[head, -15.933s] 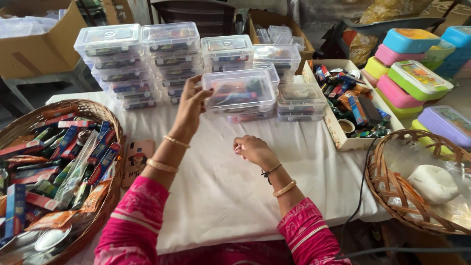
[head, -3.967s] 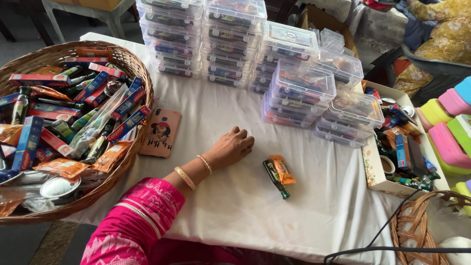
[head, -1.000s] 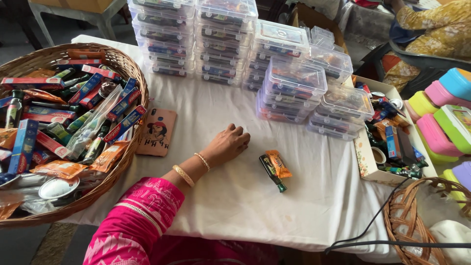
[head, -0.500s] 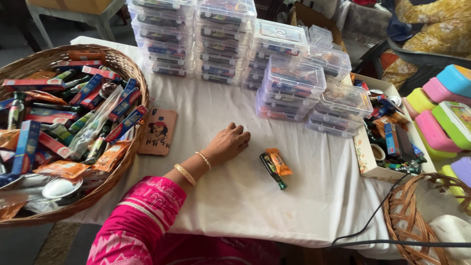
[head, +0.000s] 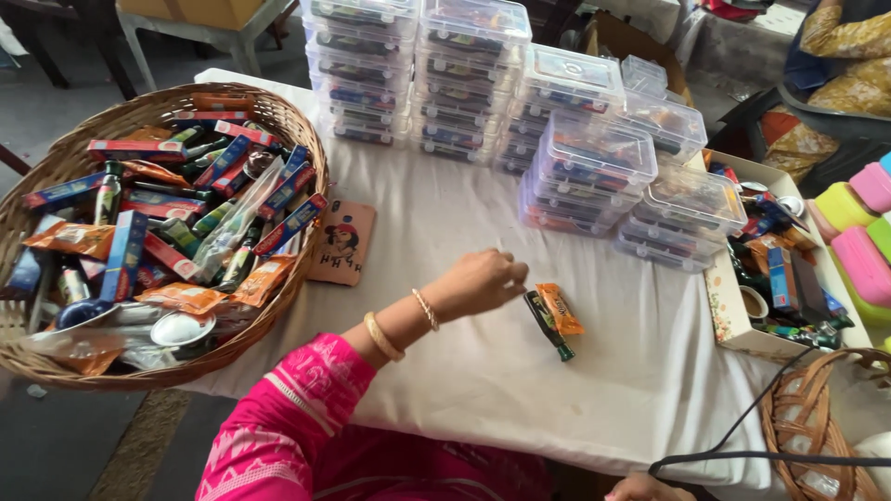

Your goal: The person wipes small packaged items with a cloth, then places them into a clear plastic container. They repeat this process with additional items, stacking the filled containers on the table.

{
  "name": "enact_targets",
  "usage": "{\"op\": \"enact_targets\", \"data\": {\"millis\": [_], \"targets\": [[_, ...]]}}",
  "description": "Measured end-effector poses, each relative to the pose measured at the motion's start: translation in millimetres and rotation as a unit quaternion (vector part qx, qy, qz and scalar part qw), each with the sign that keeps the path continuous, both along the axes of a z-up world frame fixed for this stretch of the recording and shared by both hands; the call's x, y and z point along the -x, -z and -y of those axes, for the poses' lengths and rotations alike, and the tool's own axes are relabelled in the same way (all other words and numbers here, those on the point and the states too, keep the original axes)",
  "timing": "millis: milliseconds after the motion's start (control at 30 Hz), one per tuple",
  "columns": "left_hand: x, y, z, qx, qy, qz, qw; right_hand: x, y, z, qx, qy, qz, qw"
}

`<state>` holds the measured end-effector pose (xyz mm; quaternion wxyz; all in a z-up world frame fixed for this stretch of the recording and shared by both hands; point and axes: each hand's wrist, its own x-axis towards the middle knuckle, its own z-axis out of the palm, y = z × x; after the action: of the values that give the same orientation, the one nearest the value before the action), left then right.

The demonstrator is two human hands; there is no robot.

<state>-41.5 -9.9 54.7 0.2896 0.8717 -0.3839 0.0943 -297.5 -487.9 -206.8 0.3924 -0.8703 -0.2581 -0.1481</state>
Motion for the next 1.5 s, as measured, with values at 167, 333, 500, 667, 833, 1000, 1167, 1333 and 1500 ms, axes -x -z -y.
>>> {"op": "enact_targets", "data": {"millis": [167, 333, 500, 667, 833, 1000, 1167, 1333, 1500], "targets": [[63, -29, -9, 0.018, 0.178, -0.147, 0.973, -25, -183, -145, -0.064, -0.183, -0.082, 0.978], [126, -50, -15, 0.073, 0.337, -0.280, 0.896, -34, -223, -212, -0.064, 0.029, -0.170, 0.983], [132, -47, -15, 0.176, 0.268, -0.255, 0.912, -39, -277, -277, -0.169, 0.092, -0.164, 0.968], [101, -46, -23, 0.185, 0.267, -0.262, 0.909, -56, -276, -280, -0.103, 0.164, -0.048, 0.980], [64, -43, -32, 0.170, 0.227, -0.331, 0.900, -73, -277, -275, -0.044, 0.235, 0.080, 0.968], [24, -35, -44, 0.135, 0.094, -0.296, 0.941, -99, -291, -282, 0.185, 0.332, 0.001, 0.925], [12, -1, -47, -0.009, -0.025, 0.016, 0.999, -119, -264, -275, 0.241, 0.292, -0.038, 0.925], [14, 27, -42, -0.051, 0.072, -0.030, 0.996, -127, -236, -263, 0.269, 0.318, -0.044, 0.908], [11, 45, -38, -0.097, 0.107, -0.055, 0.988, -124, -265, -275, 0.218, 0.291, 0.016, 0.931]]}}
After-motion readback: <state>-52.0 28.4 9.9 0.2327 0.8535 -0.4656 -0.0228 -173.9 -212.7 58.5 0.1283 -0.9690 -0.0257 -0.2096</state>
